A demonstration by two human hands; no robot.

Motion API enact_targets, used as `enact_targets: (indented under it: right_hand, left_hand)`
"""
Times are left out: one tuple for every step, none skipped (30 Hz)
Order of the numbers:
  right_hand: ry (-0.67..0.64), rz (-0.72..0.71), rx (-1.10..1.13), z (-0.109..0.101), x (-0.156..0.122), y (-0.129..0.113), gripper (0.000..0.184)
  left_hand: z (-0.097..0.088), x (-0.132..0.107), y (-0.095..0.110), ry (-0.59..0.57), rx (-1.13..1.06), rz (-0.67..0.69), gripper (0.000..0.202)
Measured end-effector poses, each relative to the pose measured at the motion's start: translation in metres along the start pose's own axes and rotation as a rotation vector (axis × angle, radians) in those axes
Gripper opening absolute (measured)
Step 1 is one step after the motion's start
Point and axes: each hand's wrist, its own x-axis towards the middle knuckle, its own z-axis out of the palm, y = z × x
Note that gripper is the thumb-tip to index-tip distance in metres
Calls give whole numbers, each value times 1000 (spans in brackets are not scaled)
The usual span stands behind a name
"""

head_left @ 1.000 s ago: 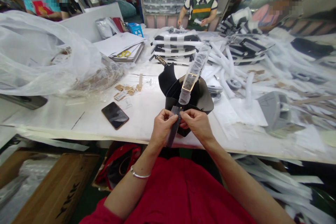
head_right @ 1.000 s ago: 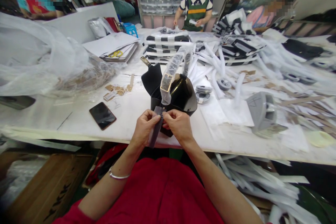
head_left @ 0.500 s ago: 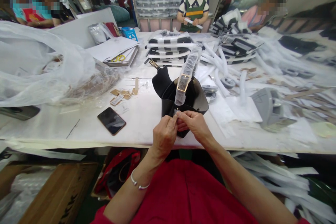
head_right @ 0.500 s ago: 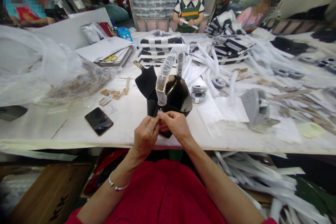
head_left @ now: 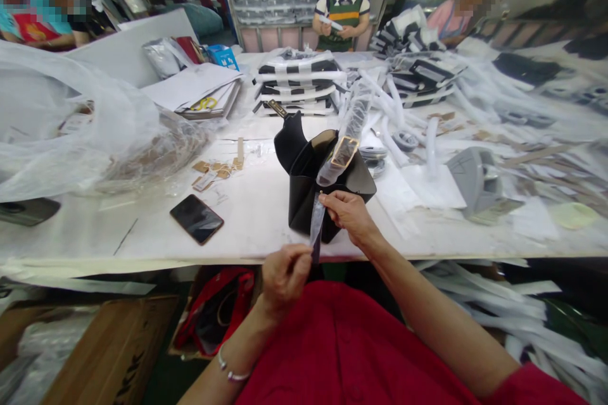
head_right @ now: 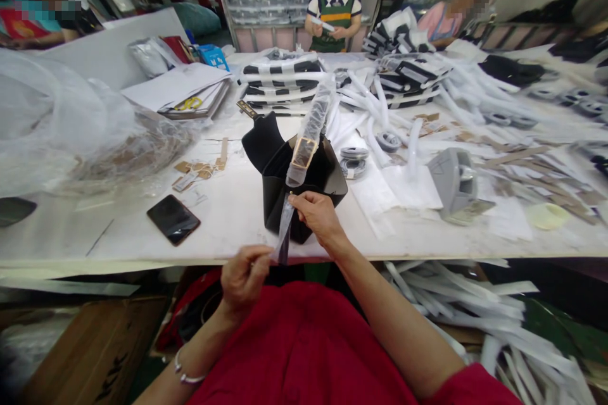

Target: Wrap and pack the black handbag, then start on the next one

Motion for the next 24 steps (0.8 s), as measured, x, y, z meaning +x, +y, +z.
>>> enact_targets:
  right_hand:
    - [-5, -3, -1, 0, -1, -1, 41]
    - [-5, -7, -3, 1, -2, -2, 41]
    - [-6, -13, -5, 2, -3, -2, 41]
    - [-9, -17, -1, 2, -4, -2, 41]
    - [-13, -17, 4, 3, -6, -2, 41]
    - [-17, -18, 3, 3, -7, -2, 42]
    - [-17, -28, -10, 2, -8, -1, 42]
    - [-13, -51, -38, 1, -9, 0, 42]
    - [-4, -85, -82, 0, -9, 1, 41]
    - [6, -125, -139, -1, -9, 2, 40]
    - [14, -160, -197, -2, -9, 3, 40]
    - [15, -184, -242, -3, -9, 4, 40]
    - [10, -191, -269, -4, -9, 5, 40]
    - [6, -186, -279, -4, -10, 6, 40]
    - [8, -174, -275, -5, -10, 6, 40]
    - [18, -162, -264, -7, -11, 5, 40]
    - [38, -152, -251, -10, -12, 3, 40]
    - [65, -147, -244, -16, -13, 1, 40]
    - [101, -151, -243, -24, -14, -3, 41]
    - [146, -167, -251, -36, -15, -6, 41]
    - [203, -194, -269, -51, -15, -10, 42]
    - [275, -227, -293, -71, -15, -14, 43]
    - [366, -265, -319, -94, -15, -18, 43]
    - [468, -303, -345, -120, -15, -22, 42]
  left_hand:
    - [-3, 9, 0, 97, -45, -185, 19]
    - [-3, 21, -1, 137, -128, -347, 23]
    - [-2, 33, -2, 88, -250, -474, 27]
    - [2, 44, -2, -6, -402, -588, 32]
    - [7, 53, -1, -124, -562, -690, 38]
    - [13, 60, 0, -235, -711, -778, 44]
    - [19, 64, 2, -309, -830, -849, 49]
    - [25, 66, 3, -347, -908, -900, 51]
    - [30, 65, 5, -356, -945, -929, 52]
    - [34, 64, 6, -341, -947, -937, 51]
    - [37, 62, 6, -315, -922, -931, 50]
    - [39, 60, 6, -291, -887, -918, 49]
    - [41, 58, 5, -271, -850, -902, 48]
    - [42, 56, 3, -249, -815, -883, 48]
    - [43, 55, 2, -224, -781, -863, 47]
    - [44, 55, 1, -195, -752, -847, 47]
    - [45, 54, 0, -168, -728, -841, 47]
    - [45, 54, -1, -140, -706, -843, 47]
    - [45, 54, -1, -116, -688, -849, 47]
    - [45, 54, -1, -96, -672, -858, 47]
    - [45, 54, -1, -76, -658, -866, 47]
    - [45, 55, -2, -64, -647, -873, 47]
    - [44, 55, -3, -40, -640, -874, 47]
    - [45, 56, -4, -21, -640, -880, 46]
